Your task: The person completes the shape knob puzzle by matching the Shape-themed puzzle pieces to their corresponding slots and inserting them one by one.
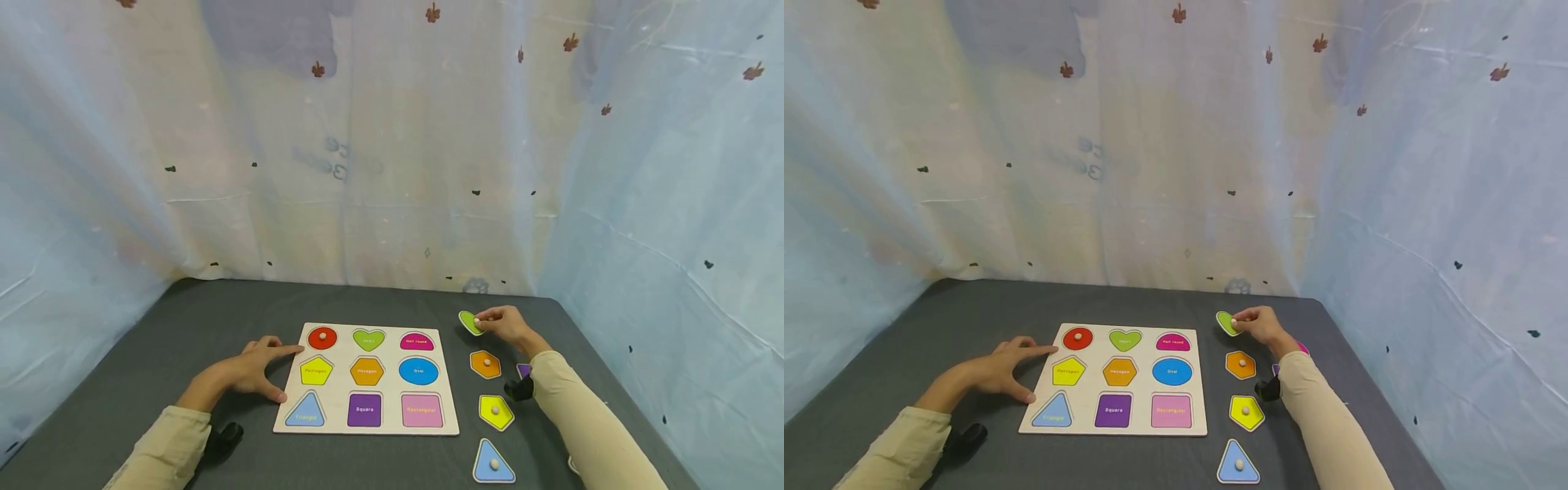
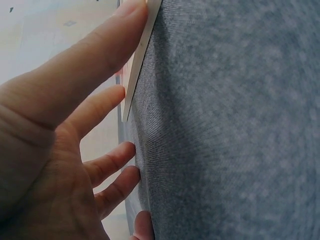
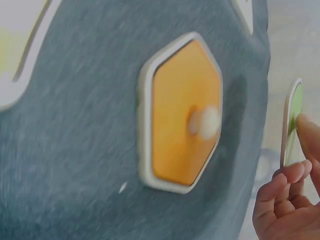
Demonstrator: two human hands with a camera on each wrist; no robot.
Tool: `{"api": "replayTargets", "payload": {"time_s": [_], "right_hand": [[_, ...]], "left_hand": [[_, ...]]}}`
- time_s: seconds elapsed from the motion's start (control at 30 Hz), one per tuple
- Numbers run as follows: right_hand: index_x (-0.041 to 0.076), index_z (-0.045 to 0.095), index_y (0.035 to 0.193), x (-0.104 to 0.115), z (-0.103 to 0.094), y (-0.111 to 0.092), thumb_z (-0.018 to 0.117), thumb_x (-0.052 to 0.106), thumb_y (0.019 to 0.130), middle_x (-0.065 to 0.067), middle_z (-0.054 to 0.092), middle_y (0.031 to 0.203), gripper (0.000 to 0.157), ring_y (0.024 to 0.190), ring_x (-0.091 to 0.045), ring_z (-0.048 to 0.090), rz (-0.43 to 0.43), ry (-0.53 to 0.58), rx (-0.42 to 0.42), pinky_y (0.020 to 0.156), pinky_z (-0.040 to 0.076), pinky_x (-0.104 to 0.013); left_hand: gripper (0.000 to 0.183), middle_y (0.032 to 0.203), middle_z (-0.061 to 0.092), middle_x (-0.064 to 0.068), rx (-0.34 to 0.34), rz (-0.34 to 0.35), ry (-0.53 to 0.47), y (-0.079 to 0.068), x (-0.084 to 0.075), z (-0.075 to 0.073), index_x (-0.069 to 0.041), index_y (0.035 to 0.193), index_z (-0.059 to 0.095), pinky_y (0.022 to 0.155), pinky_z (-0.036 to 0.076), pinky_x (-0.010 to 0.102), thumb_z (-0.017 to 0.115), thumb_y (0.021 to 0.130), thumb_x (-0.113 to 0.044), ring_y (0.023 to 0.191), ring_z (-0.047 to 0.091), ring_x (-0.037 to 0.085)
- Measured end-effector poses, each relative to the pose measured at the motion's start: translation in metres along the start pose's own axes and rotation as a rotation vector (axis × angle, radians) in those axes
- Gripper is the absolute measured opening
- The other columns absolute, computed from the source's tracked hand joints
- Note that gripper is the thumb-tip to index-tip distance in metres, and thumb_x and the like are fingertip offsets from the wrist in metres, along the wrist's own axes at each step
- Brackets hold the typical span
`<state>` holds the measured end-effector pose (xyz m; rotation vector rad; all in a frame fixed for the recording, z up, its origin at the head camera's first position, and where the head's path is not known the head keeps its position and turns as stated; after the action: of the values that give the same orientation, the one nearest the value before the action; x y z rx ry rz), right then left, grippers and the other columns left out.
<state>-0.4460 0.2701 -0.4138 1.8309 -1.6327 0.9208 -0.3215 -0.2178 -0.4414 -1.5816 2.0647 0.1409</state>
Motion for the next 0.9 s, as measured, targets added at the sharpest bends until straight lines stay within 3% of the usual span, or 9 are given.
{"api": "replayTargets", "payload": {"time_s": [0.1,0.23,0.5,0.9], "right_hand": [[-0.001,0.072,0.119,0.009,0.004,0.000,0.068,0.019,0.098,-0.011,0.067,0.103,0.030,0.100,-0.030,0.061,-0.027,0.000,0.017,0.089,0.050,-0.042],[-0.001,0.073,0.118,0.021,0.010,-0.001,0.068,0.018,0.098,-0.013,0.066,0.106,0.028,0.098,-0.030,0.058,-0.054,-0.003,0.029,0.085,0.049,-0.037],[-0.002,0.073,0.115,0.039,0.023,-0.004,0.067,0.016,0.098,-0.010,0.065,0.097,0.025,0.094,-0.035,0.058,-0.088,-0.008,0.046,0.079,0.049,-0.035],[0.000,0.075,0.112,0.064,0.046,-0.002,0.069,0.016,0.097,-0.009,0.062,0.095,0.023,0.084,-0.020,0.051,-0.131,-0.001,0.067,0.074,0.045,-0.030]], "left_hand": [[0.096,0.144,0.036,0.024,0.001,0.006,0.006,0.000,-0.001,0.000,-0.021,0.152,0.046,0.100,0.036,0.074,0.093,0.070,-0.037,0.124,0.037,0.046],[0.096,0.144,0.036,0.024,0.002,0.002,0.004,0.000,-0.002,0.000,-0.022,0.152,0.046,0.100,0.036,0.075,0.093,0.070,-0.037,0.125,0.036,0.046],[0.097,0.147,0.035,0.023,0.001,-0.013,0.002,0.001,0.002,0.003,-0.023,0.152,0.046,0.101,0.035,0.075,0.093,0.068,-0.039,0.127,0.036,0.046],[0.097,0.145,0.035,0.023,-0.005,0.006,-0.005,0.000,0.001,0.003,-0.022,0.152,0.046,0.101,0.035,0.075,0.093,0.069,-0.039,0.126,0.036,0.046]]}}
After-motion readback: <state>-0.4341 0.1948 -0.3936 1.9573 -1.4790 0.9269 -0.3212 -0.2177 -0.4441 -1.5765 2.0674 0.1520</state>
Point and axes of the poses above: each hand's wrist, its own y-axis towards the middle knuckle, its own z-axis out of the palm, x = y × z, the point moved 7 cm from there along y, towards the middle knuckle
